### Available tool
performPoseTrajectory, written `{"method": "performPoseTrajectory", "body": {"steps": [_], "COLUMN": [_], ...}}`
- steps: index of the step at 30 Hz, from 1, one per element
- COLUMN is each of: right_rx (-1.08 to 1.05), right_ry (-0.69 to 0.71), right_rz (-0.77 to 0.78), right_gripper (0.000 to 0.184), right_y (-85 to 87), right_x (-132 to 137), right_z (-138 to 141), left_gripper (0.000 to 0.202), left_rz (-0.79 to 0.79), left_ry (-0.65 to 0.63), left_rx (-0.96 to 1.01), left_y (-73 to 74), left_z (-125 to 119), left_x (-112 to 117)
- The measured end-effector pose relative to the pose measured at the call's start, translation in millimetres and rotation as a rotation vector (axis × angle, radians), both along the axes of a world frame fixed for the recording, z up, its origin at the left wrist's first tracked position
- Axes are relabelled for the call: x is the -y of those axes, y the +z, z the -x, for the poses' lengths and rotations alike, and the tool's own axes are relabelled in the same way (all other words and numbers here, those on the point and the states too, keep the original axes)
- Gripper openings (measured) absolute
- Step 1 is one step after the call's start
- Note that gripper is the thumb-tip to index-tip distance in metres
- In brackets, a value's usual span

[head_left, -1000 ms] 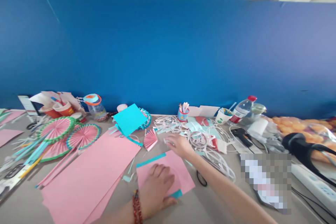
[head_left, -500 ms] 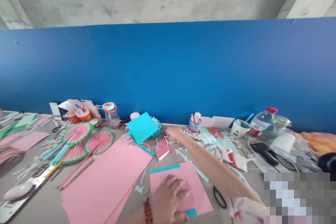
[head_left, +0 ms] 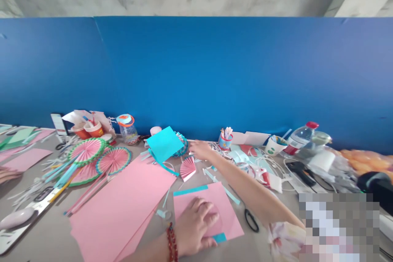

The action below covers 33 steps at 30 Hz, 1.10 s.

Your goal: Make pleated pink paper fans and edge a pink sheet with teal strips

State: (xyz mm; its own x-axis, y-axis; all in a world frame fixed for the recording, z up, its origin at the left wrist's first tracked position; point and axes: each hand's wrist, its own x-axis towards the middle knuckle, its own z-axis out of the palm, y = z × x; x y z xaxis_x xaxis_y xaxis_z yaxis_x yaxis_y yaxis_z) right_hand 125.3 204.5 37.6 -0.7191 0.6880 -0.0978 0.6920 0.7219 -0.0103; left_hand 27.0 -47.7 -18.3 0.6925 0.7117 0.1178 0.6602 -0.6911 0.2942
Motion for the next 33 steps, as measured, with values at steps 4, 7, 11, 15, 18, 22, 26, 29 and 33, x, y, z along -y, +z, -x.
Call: {"method": "performPoseTrajectory", "body": {"steps": [4, 7, 11, 15, 18, 22, 26, 29, 33], "right_rx": [0.014, -0.052, -0.257, -0.546, -0.769, -1.040, -1.185, -1.224, -1.261], "right_ry": [-0.038, -0.123, -0.245, -0.353, -0.407, -0.455, -0.480, -0.505, -0.540], "right_rz": [0.083, 0.134, 0.201, 0.262, 0.291, 0.266, 0.230, 0.228, 0.299], "right_gripper": [0.034, 0.034, 0.034, 0.035, 0.034, 0.032, 0.029, 0.028, 0.031], "right_y": [-10.7, -10.0, -1.0, 10.1, 20.9, 42.9, 62.3, 65.7, 51.5], "right_x": [-3, -13, -29, -44, -52, -55, -40, -10, 57], "right_z": [8, 2, -17, -37, -47, -61, -86, -111, -146], "left_gripper": [0.070, 0.070, 0.070, 0.069, 0.069, 0.067, 0.066, 0.067, 0.059], "left_rz": [-0.004, -0.012, -0.016, -0.018, -0.016, -0.007, 0.020, 0.049, 0.112], "left_ry": [-0.009, -0.005, -0.011, -0.015, -0.010, 0.001, -0.022, -0.074, -0.157], "left_rx": [0.000, 0.006, 0.011, 0.002, 0.007, 0.019, 0.022, 0.026, 0.058], "left_y": [1.8, 0.5, -4.6, -7.0, -6.1, -3.8, 1.0, 6.4, 13.0], "left_z": [0, 1, 1, 1, 1, 0, 0, -1, -3], "left_x": [0, -1, -2, -2, -1, -2, -1, 4, 13]}}
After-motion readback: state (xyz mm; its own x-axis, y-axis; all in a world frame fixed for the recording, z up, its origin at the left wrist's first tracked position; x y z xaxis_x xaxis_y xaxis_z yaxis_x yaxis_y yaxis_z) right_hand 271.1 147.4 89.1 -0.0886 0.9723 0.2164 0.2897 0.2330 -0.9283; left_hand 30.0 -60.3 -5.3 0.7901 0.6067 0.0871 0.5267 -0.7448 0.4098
